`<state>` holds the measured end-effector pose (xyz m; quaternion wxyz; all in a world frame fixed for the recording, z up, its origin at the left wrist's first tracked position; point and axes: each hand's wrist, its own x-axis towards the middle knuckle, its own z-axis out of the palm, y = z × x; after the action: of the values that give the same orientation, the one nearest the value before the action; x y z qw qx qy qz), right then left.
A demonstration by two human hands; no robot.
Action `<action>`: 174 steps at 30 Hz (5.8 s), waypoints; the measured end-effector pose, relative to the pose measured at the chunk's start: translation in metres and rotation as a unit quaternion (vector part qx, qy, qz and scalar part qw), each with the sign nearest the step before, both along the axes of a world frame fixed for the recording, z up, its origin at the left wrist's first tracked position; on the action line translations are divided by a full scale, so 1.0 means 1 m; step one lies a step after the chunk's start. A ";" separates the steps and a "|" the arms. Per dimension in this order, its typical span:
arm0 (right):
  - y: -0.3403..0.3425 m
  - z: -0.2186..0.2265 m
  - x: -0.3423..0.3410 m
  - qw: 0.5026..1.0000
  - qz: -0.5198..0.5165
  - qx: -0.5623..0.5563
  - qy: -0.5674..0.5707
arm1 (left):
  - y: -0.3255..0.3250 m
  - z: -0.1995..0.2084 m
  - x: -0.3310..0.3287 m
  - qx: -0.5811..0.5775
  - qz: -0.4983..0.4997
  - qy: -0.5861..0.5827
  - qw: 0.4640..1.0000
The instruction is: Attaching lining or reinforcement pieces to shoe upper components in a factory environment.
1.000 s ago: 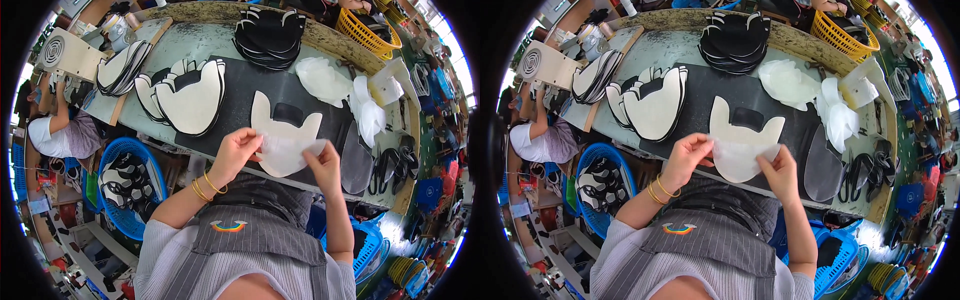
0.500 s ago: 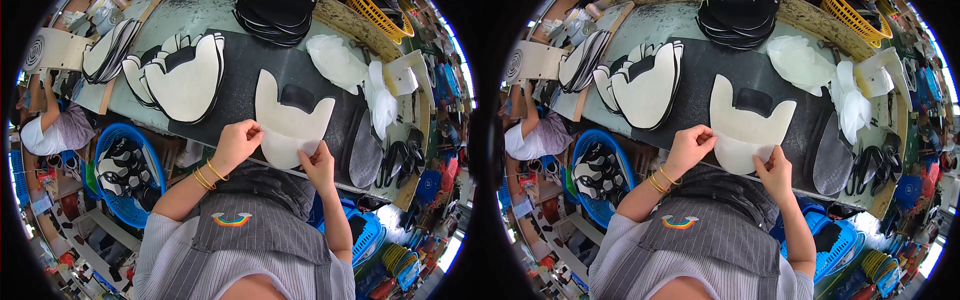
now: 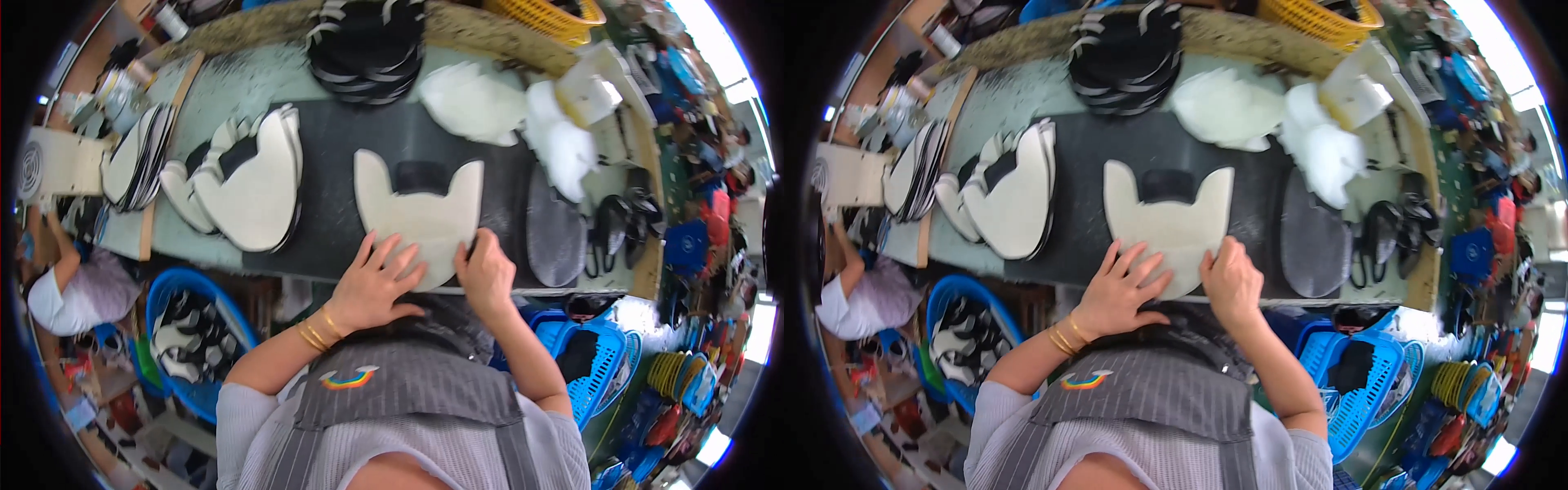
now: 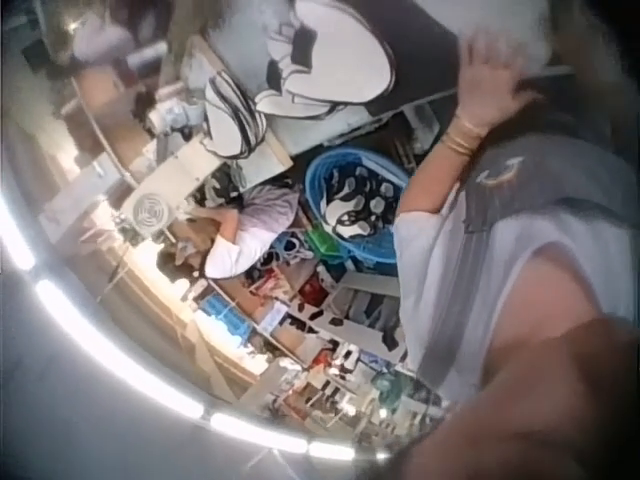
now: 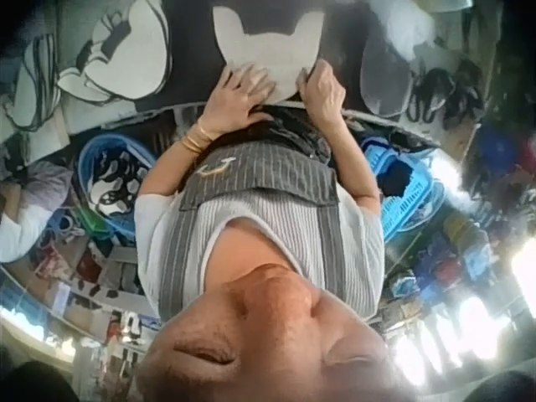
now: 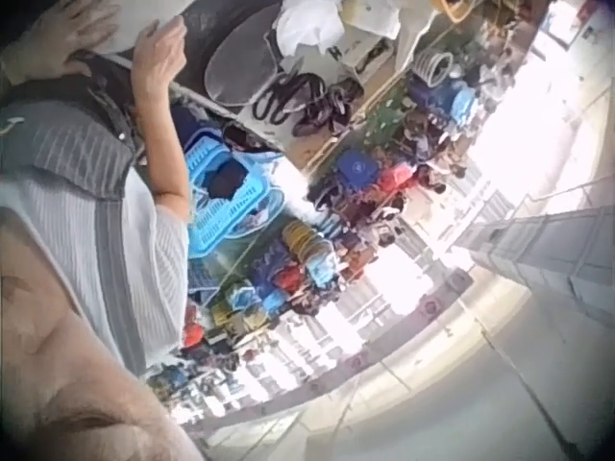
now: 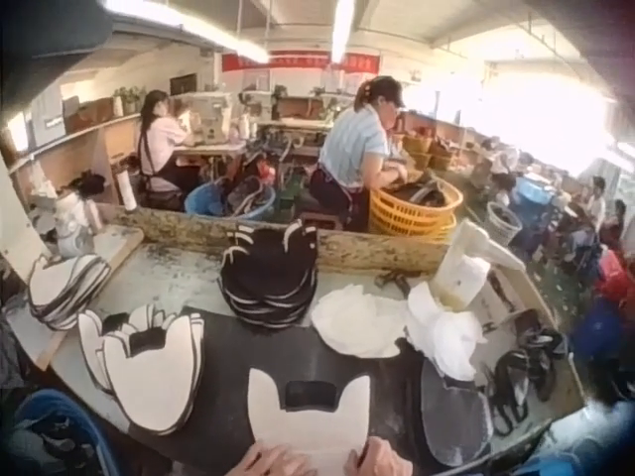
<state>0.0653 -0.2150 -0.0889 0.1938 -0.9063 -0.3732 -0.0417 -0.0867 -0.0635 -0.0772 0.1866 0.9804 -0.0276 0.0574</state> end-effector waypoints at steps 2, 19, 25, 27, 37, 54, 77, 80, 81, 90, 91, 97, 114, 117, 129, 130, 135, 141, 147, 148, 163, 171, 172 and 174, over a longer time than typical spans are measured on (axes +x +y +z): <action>-0.003 0.003 0.013 0.998 0.020 0.031 0.047 | 0.008 -0.004 0.003 0.011 -0.015 -0.019 1.000; -0.061 0.011 0.214 0.995 0.032 0.065 -0.075 | -0.018 0.049 0.173 -0.138 -0.086 -0.142 0.976; -0.074 0.037 0.229 0.945 -0.120 0.295 -0.080 | -0.051 -0.006 0.296 -0.015 -0.106 -0.189 0.976; -0.077 0.073 0.213 0.899 -0.173 0.398 -0.047 | -0.045 0.008 0.303 -0.022 -0.105 -0.094 0.990; -0.046 0.052 0.243 0.963 -0.159 0.211 -0.058 | -0.051 0.016 0.315 0.024 -0.118 -0.132 0.984; -0.035 0.116 0.081 0.874 0.209 0.389 0.203 | 0.041 0.071 0.152 -0.780 0.027 0.108 0.615; 0.012 0.016 0.044 0.893 0.256 0.093 0.359 | 0.033 -0.001 0.010 -0.459 0.304 0.032 0.834; 0.011 0.021 0.041 0.917 0.282 0.070 0.274 | 0.017 0.004 0.010 -0.172 0.293 -0.031 0.940; 0.011 0.022 0.037 0.918 0.290 0.076 0.261 | 0.011 0.008 0.007 -0.112 0.299 -0.042 0.947; -0.064 0.038 0.059 0.996 -0.016 0.086 0.027 | -0.030 0.002 0.021 -0.031 0.032 -0.065 0.997; -0.079 0.040 0.063 0.996 -0.025 0.084 0.018 | -0.027 0.008 0.028 -0.026 0.027 -0.057 0.998; -0.107 0.033 0.088 0.997 0.039 0.051 0.053 | -0.027 0.026 0.065 -0.063 0.012 -0.092 0.994; -0.013 0.085 0.015 0.908 0.143 0.391 0.049 | -0.058 0.071 0.079 -0.794 0.190 -0.028 0.576; -0.004 0.101 0.020 0.895 0.260 0.358 -0.050 | -0.048 0.085 0.064 -0.757 0.182 -0.119 0.616; 0.004 0.121 0.005 0.893 0.309 0.269 -0.187 | -0.043 0.095 0.047 -0.664 0.178 -0.196 0.699; 0.005 0.122 0.007 0.893 0.305 0.269 -0.191 | -0.043 0.098 0.047 -0.714 0.175 -0.192 0.650; 0.005 0.123 0.009 0.899 0.320 0.237 -0.181 | -0.042 0.094 0.050 -0.631 0.195 -0.213 0.720; 0.001 0.115 0.018 0.901 0.181 0.372 -0.131 | -0.049 0.092 0.060 -0.667 0.192 -0.166 0.701; -0.006 0.111 0.015 0.895 0.198 0.389 -0.087 | -0.060 0.104 0.063 -0.674 0.167 -0.154 0.703; -0.007 0.111 0.015 0.895 0.202 0.385 -0.102 | -0.061 0.104 0.063 -0.671 0.166 -0.154 0.706; -0.017 0.121 0.013 0.877 0.147 0.446 0.106 | -0.050 0.095 0.066 -0.729 0.132 -0.094 0.665; -0.008 0.119 -0.002 0.718 0.220 0.464 0.469 | -0.052 0.083 0.062 -0.839 0.010 -0.059 0.541; -0.007 0.118 -0.003 0.643 0.208 0.470 0.568 | -0.049 0.070 0.063 -0.856 -0.043 -0.029 0.514; -0.001 0.105 -0.004 0.634 0.178 0.475 0.583 | -0.048 0.051 0.063 -0.894 -0.052 -0.005 0.444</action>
<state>0.0615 -0.2165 0.0160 0.7786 -0.4407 -0.2651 0.3595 -0.0235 -0.1116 -0.0266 0.9626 0.2669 -0.0129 0.0458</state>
